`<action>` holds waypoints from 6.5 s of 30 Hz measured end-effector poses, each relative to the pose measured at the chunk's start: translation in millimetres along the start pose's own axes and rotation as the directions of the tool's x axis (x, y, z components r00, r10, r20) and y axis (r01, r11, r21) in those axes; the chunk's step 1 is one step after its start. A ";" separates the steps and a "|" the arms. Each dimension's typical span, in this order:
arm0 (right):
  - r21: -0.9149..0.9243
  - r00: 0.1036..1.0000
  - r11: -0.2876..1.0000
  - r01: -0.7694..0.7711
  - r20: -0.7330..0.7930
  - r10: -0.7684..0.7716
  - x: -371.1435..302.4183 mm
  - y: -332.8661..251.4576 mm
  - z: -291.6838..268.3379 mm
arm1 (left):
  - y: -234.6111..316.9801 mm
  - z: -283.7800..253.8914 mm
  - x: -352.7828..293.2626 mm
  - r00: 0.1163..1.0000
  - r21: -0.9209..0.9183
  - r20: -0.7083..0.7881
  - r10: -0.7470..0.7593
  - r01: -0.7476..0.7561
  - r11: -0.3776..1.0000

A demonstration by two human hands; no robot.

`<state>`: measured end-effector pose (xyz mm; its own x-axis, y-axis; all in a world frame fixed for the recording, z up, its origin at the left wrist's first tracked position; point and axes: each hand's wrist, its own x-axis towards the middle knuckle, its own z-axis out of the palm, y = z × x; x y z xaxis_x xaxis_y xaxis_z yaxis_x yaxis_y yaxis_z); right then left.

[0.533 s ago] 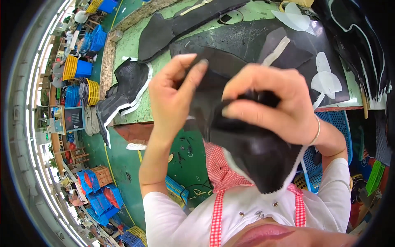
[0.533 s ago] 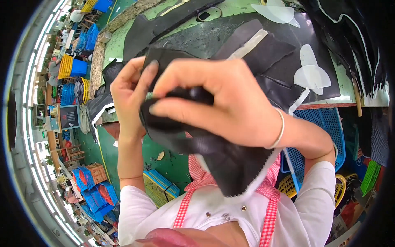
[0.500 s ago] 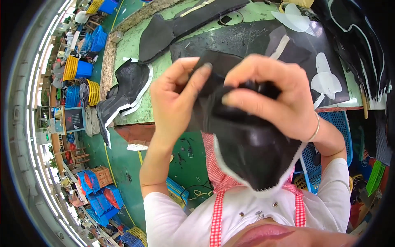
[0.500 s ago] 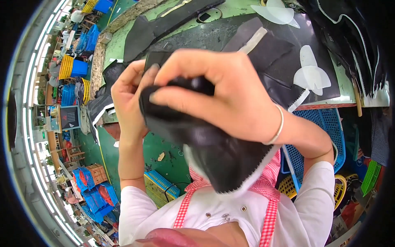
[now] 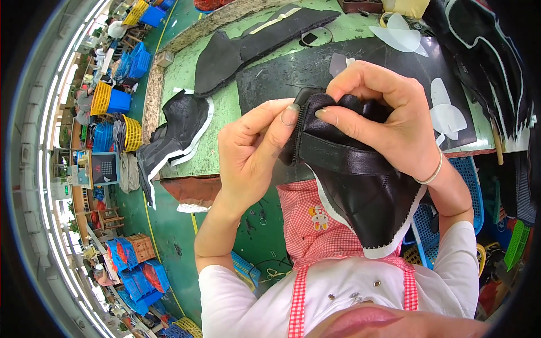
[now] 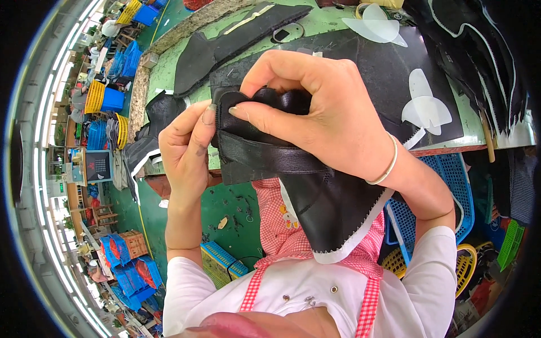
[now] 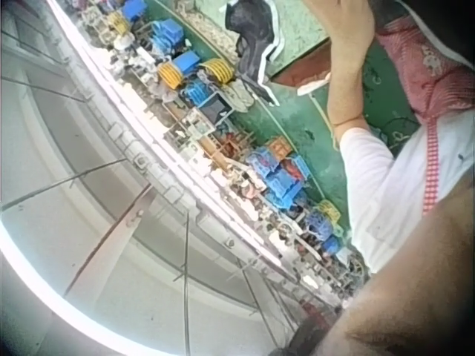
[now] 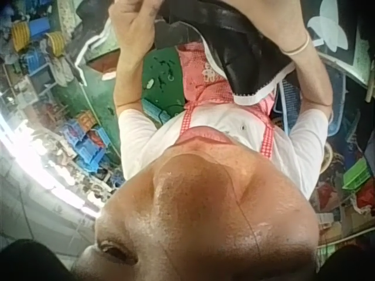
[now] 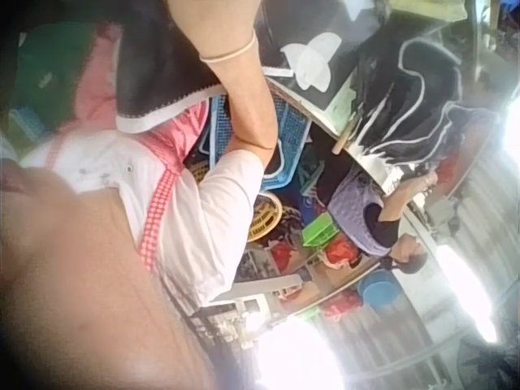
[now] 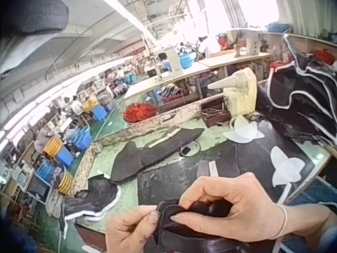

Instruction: Manually aligning and assembling leather shoe upper components and white lining materials at a factory workbench.

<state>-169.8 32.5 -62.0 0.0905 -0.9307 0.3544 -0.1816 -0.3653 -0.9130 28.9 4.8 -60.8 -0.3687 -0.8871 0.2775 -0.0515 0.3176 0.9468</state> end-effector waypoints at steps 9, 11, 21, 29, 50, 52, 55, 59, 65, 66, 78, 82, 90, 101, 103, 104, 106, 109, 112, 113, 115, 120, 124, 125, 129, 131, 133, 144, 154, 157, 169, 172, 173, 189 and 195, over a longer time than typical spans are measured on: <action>0.061 0.989 0.993 -0.105 0.113 0.098 1.3 -1.8 -4.2 | 0.5 -6.6 -4.9 0.997 0.027 0.072 0.016 -0.018 0.999; 0.032 0.984 0.991 -0.128 0.126 0.123 1.7 -1.4 -5.2 | 0.7 -4.0 -4.7 0.997 -0.013 0.076 0.012 -0.011 1.000; -0.266 0.959 0.922 0.283 0.079 -0.272 -14.9 7.5 -27.6 | 3.6 -9.6 -10.2 0.997 -0.021 0.063 0.043 -0.042 0.999; -0.063 0.940 0.964 0.258 0.246 -0.235 -9.8 6.1 -33.4 | -8.0 -9.8 -20.3 0.988 -0.290 0.029 0.149 -0.134 0.948; -0.436 0.917 0.849 0.298 0.378 -0.127 -34.1 -7.6 -61.3 | 16.8 -37.9 16.5 0.880 0.024 0.454 -0.141 0.146 0.989; -0.460 0.905 0.813 0.357 0.386 -0.179 -33.9 -2.6 -61.9 | 20.1 -41.0 20.0 0.844 0.053 0.516 -0.148 0.140 0.989; -0.414 0.874 0.803 0.428 0.417 -0.251 -31.0 10.2 -63.4 | 11.7 -37.3 22.4 0.798 -0.077 0.598 -0.081 0.157 0.985; -0.245 0.815 0.867 0.433 0.517 -0.261 -26.8 6.7 -59.8 | 5.5 -40.6 23.1 0.763 -0.214 0.641 -0.081 0.280 0.936; -0.259 0.820 0.842 0.473 0.478 -0.314 -28.9 1.8 -49.4 | 35.5 -6.9 33.0 0.635 0.372 0.762 -0.131 -0.263 0.890; -0.259 0.821 0.844 0.470 0.480 -0.310 -28.5 -0.6 -51.4 | 32.0 -3.9 33.5 0.589 0.338 0.807 -0.043 -0.402 0.851; -0.333 0.845 0.880 0.339 0.519 -0.129 -37.5 -0.6 -74.2 | 18.4 -20.9 34.9 0.577 0.241 0.806 -0.133 -0.114 0.964; -0.441 0.847 0.778 0.447 0.489 -0.209 -39.7 6.5 -70.1 | 29.1 4.3 37.2 0.544 0.346 0.838 0.042 -0.588 0.731; -0.290 0.944 0.955 0.067 0.328 0.033 -49.5 -0.4 -79.2 | 18.6 9.1 24.5 0.635 0.330 0.772 0.023 -0.432 0.839; 0.153 0.968 0.957 -0.245 -0.006 0.249 -64.1 -5.4 -71.2 | 31.8 22.9 29.7 0.780 0.314 0.621 0.078 -0.338 0.887; 0.205 0.951 0.933 -0.297 -0.026 0.308 -68.6 4.1 -73.7 | 31.8 18.7 29.8 0.806 0.308 0.589 0.054 -0.286 0.907; 0.232 0.959 0.935 -0.268 -0.025 0.281 -69.7 7.6 -72.5 | 32.2 17.4 29.6 0.802 0.309 0.594 0.058 -0.294 0.904; 0.259 0.968 0.938 -0.231 -0.032 0.247 -69.6 8.6 -74.7 | 33.4 15.6 29.3 0.764 0.283 0.638 0.098 -0.351 0.892; 0.401 0.958 0.871 -0.284 0.139 0.249 -68.8 15.4 -76.9 | 29.8 16.3 26.9 0.768 0.197 0.616 0.174 -0.365 0.910; 0.450 0.965 0.854 -0.260 0.096 0.243 -65.3 8.1 -74.0 | 34.2 16.9 30.2 0.757 0.174 0.619 0.210 -0.393 0.903; 0.442 0.968 0.862 -0.249 0.076 0.240 -64.1 9.7 -73.5 | 34.1 15.2 32.1 0.758 0.180 0.621 0.202 -0.388 0.904; 0.392 0.975 0.895 -0.212 0.030 0.218 -62.7 6.4 -69.8 | 36.3 14.8 35.9 0.757 0.187 0.623 0.198 -0.390 0.902; 0.226 0.996 0.972 -0.066 -0.040 0.077 -53.4 2.4 -67.3 | 52.0 29.6 41.2 0.732 0.294 0.677 -0.076 -0.174 0.940; -0.178 0.983 0.978 0.106 -0.132 -0.130 -33.7 -14.9 -80.1 | 58.0 30.5 47.8 0.765 0.437 0.643 -0.037 -0.326 0.838; -0.292 0.952 0.944 0.155 -0.211 -0.222 -28.0 -5.8 -98.4 | 61.1 27.4 53.2 0.854 0.455 0.520 0.007 -0.284 0.844; 0.173 0.980 0.972 0.159 -0.146 -0.135 -19.8 31.0 -126.7 | 60.3 32.0 73.4 0.940 0.352 -0.024 0.339 -0.310 0.883; 0.392 0.989 0.909 0.142 -0.029 -0.142 -14.7 11.6 -65.0 | 48.4 36.8 77.4 0.840 0.459 -0.137 0.525 -0.416 0.785; 0.466 0.987 0.878 0.105 -0.156 -0.035 -5.5 -7.0 -34.0 | 35.8 48.7 86.3 0.767 0.386 -0.216 0.603 -0.500 0.775; -0.286 0.640 0.581 0.762 0.469 -0.609 45.9 25.4 -20.7 | -35.3 -40.7 122.8 0.758 -0.523 0.442 0.479 -0.216 0.824; -0.491 0.958 0.846 0.206 -0.075 -0.276 1.3 75.2 -80.1 | -105.8 -208.8 27.2 0.906 0.752 0.320 -0.278 -0.064 0.656; -0.311 0.992 0.950 -0.029 -0.124 -0.011 -11.7 81.8 -92.6 | -85.2 -192.1 37.6 0.932 0.754 0.259 -0.254 -0.031 0.656; -0.391 0.957 0.883 0.261 0.223 -0.185 -5.6 110.5 -21.1 | -129.9 -47.4 -2.2 0.834 0.262 0.505 0.222 -0.393 0.881; -0.507 0.968 0.842 0.185 -0.055 -0.246 -1.7 94.2 -26.1 | -128.6 -53.2 32.4 0.958 0.554 -0.196 0.208 -0.067 0.830; -0.512 0.970 0.858 0.049 -0.181 -0.163 0.1 94.2 -24.5 | -145.7 -62.6 48.7 0.980 0.510 -0.177 0.090 0.014 0.860; -0.159 0.857 0.986 -0.047 0.501 0.121 -39.2 110.8 -45.5 | -129.6 -31.8 65.2 0.803 -0.077 0.574 -0.160 0.248 0.966; -0.323 0.885 0.932 -0.162 0.371 0.282 -46.2 105.8 -46.3 | -140.5 -17.9 44.9 0.962 0.124 0.099 -0.254 0.241 0.962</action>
<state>-238.5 36.1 -165.6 0.3919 -0.9198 -0.0190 -0.5003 -0.1958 -0.8434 36.2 -85.7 -178.4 -0.4339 -0.9009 0.0103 -0.2539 0.1332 0.9580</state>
